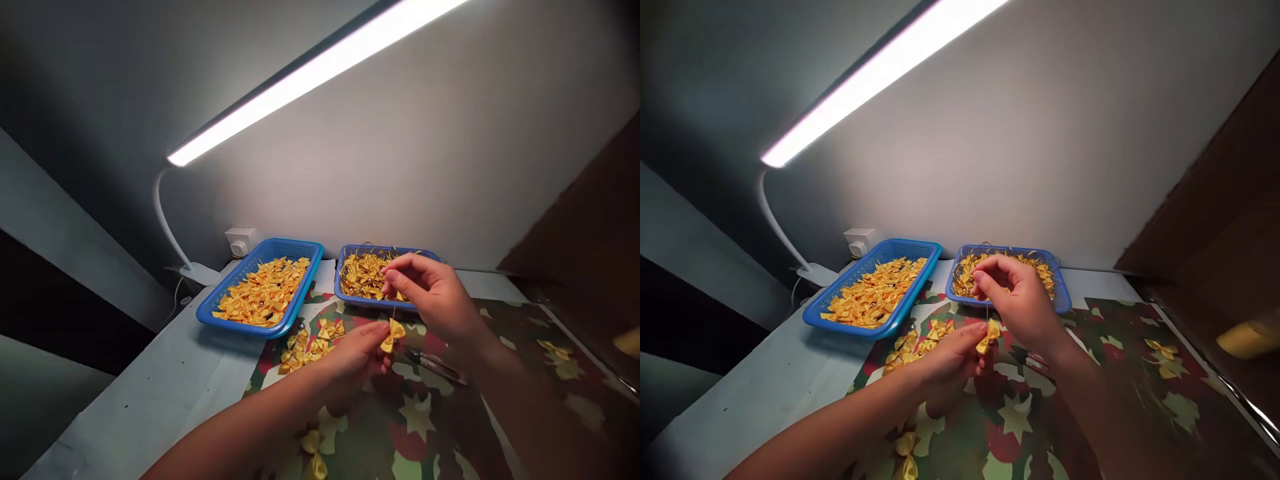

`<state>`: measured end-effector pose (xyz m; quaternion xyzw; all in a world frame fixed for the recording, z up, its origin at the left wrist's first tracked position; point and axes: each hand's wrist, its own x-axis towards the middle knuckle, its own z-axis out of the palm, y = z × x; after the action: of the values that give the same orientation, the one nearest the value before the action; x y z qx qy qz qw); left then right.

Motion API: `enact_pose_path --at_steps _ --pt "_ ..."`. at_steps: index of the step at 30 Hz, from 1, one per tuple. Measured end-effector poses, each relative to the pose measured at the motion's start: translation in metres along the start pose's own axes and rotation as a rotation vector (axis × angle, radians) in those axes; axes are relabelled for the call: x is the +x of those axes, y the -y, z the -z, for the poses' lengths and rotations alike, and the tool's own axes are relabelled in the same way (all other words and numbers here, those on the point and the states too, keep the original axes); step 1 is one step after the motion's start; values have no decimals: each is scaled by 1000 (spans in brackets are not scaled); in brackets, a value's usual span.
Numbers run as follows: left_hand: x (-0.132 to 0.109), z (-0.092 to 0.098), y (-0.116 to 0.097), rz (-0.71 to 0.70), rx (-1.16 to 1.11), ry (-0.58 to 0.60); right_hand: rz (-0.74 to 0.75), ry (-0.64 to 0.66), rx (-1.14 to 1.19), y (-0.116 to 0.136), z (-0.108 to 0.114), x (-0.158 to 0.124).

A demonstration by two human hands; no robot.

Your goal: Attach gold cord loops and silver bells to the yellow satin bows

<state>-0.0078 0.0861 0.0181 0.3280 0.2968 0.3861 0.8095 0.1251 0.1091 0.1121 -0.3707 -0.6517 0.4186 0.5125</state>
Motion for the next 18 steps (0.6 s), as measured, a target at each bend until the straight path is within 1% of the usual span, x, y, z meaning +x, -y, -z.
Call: enact_pose_path --at_steps 2,4,7,10,12,15,18 --pt "-4 6 9 41 -5 -5 -45 48 6 -7 0 -8" --pt "-8 10 16 91 -4 7 -97 58 7 -17 3 -18" --pt "-12 12 24 118 8 10 -183 -13 9 -31 11 -36" --pt "-17 11 30 110 40 -30 -265 -94 43 -43 19 -56" --pt "-19 11 32 95 100 -58 -308 -138 55 -48 22 -69" --pt "-22 12 33 75 205 -59 -320 -200 49 -55 22 -89" --pt "-24 12 34 26 300 -22 -304 -254 47 -63 19 -106"
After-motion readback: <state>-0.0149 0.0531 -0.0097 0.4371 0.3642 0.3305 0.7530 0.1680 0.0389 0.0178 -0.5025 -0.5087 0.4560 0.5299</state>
